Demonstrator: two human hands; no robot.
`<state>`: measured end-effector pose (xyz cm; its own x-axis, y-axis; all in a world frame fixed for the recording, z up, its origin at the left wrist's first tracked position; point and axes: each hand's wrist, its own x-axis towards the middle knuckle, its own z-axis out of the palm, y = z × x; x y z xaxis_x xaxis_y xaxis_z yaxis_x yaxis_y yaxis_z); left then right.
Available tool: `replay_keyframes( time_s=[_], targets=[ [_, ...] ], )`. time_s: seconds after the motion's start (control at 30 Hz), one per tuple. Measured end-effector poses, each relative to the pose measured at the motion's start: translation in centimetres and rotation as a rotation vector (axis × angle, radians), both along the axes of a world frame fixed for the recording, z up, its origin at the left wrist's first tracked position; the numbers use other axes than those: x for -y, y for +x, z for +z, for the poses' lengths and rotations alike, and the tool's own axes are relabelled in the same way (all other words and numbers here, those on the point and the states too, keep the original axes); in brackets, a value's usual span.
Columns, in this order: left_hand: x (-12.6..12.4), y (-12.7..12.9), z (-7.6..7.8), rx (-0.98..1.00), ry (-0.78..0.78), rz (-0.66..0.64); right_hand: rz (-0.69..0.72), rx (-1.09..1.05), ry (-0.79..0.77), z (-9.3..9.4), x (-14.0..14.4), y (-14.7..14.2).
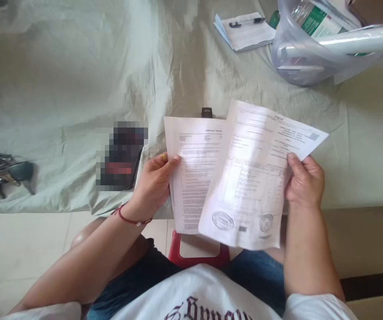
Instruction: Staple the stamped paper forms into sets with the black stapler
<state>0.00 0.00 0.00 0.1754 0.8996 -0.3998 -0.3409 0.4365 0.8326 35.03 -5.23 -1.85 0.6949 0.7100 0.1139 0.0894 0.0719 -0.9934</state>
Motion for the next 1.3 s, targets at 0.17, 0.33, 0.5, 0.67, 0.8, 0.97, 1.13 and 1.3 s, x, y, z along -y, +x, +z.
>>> replay_keyframes(
  time_s=[0.17,0.33,0.5,0.67,0.8,0.97,1.13,1.3],
  targets=[
    [0.1,0.3,0.0,-0.010,0.029,0.068,0.131,-0.084,-0.115,-0.1,0.3,-1.5],
    [0.1,0.7,0.1,0.005,0.010,0.068,0.246,-0.112,-0.220,-1.1,0.6,-2.5],
    [0.2,1.0,0.0,0.003,0.006,0.054,0.217,-0.070,-0.223,-1.5,0.8,-2.4],
    [0.3,1.3,0.0,0.024,0.003,0.043,0.284,0.057,-0.233,-1.0,1.1,-3.1],
    [0.2,1.5,0.0,0.024,0.016,0.038,0.279,0.080,-0.203,-0.8,1.1,-3.4],
    [-0.2,1.4,0.1,0.043,-0.012,0.043,0.195,0.111,-0.167,-0.9,0.9,-2.9],
    [-0.3,1.3,0.5,0.107,-0.079,-0.059,0.173,0.094,-0.162,-1.0,0.8,-2.3],
    [-0.3,1.5,0.4,0.048,-0.004,-0.005,0.191,0.075,-0.163,-1.1,0.8,-2.2]
  ],
)
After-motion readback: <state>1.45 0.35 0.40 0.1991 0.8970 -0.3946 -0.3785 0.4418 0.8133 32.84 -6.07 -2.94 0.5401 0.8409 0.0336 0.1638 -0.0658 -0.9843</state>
